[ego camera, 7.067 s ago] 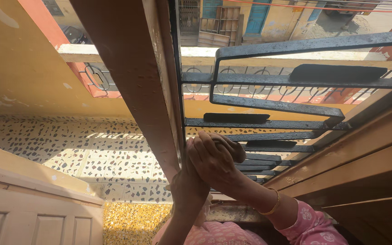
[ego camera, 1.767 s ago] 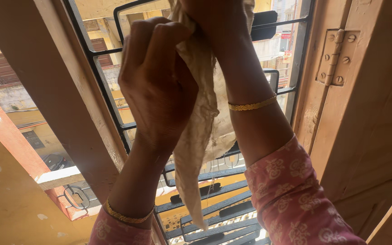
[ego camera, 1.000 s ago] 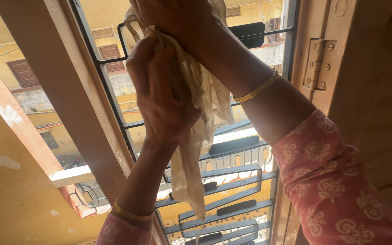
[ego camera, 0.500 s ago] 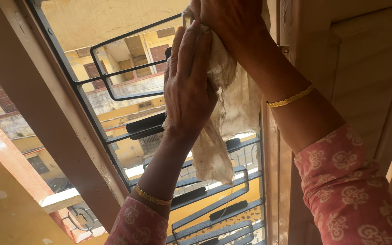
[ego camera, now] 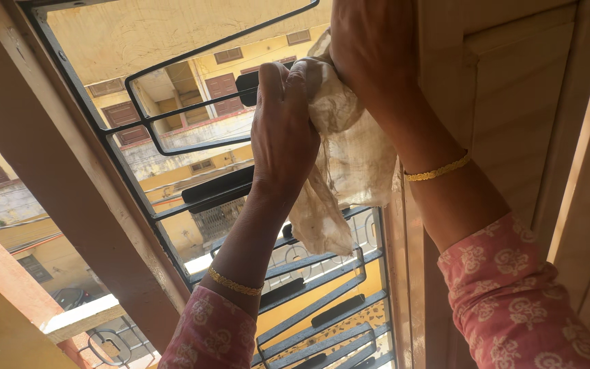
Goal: The person wipes the metal security bars and glass of a window with a cloth, then wipes the adjacent wooden window frame. The person uses a cloth to clean the surfaces.
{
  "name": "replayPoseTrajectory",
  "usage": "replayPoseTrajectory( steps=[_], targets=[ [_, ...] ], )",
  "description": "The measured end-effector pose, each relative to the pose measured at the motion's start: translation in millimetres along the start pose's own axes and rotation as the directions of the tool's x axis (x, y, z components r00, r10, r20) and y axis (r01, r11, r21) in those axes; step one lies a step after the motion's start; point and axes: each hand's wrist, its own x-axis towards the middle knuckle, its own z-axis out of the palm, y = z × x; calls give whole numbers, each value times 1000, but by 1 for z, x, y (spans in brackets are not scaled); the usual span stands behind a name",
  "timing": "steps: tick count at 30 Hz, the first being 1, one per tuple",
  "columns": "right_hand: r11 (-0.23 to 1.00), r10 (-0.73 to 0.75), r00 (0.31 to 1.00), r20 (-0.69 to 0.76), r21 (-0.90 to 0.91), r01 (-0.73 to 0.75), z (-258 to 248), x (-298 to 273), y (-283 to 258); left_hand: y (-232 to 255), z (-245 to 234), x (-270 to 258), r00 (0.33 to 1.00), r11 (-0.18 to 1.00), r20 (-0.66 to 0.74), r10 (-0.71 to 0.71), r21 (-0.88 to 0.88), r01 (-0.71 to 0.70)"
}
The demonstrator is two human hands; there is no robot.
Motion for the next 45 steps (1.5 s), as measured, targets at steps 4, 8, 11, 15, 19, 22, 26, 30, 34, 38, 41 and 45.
replayPoseTrajectory(
  steps=[4, 8, 11, 15, 19, 22, 26, 30, 34, 38, 41, 45],
  targets=[
    [993, 70, 997, 11, 94, -71, -24, -26, -25, 3, -13, -5, 999, 999, 42, 29, -34, -28],
    [976, 153, 988, -21, 157, -148, -28, -36, -47, 15, -27, -2, 986, 994, 130, -103, 34, 100],
    [969, 194, 979, -62, 165, -182, -24, -27, -49, 13, -40, 3, 971, 979, 123, -206, 28, 204],
    [962, 196, 975, -103, 215, -170, -10, 0, -56, -2, -51, 16, 907, 858, 111, -407, -294, 421],
    [939, 199, 974, -104, 305, -160, 13, 10, -79, -16, -43, 25, 834, 449, 20, -551, -836, 316],
    [916, 210, 973, -93, 368, -162, 26, 9, -94, -28, -42, 27, 838, 738, -306, -452, -656, 159],
    [874, 238, 968, -85, 452, -175, 36, 6, -121, -40, -48, 24, 907, 898, -317, -277, -421, 128],
    [831, 266, 961, -76, 523, -189, 40, 6, -146, -51, -50, 33, 957, 989, -289, -7, -143, -35],
    [780, 284, 957, -59, 594, -194, 43, 7, -177, -83, -81, 45, 992, 994, -110, 54, -87, -64],
    [718, 290, 956, -49, 672, -183, 44, 10, -213, -98, -114, 38, 991, 956, -44, 128, 271, -111],
    [668, 286, 957, -47, 726, -165, 40, 16, -241, -95, -139, 34, 991, 889, 25, 131, 440, -129],
    [594, 265, 963, -43, 794, -128, 30, 24, -271, -82, -165, 34, 992, 893, 126, 21, 444, -75]
  ],
)
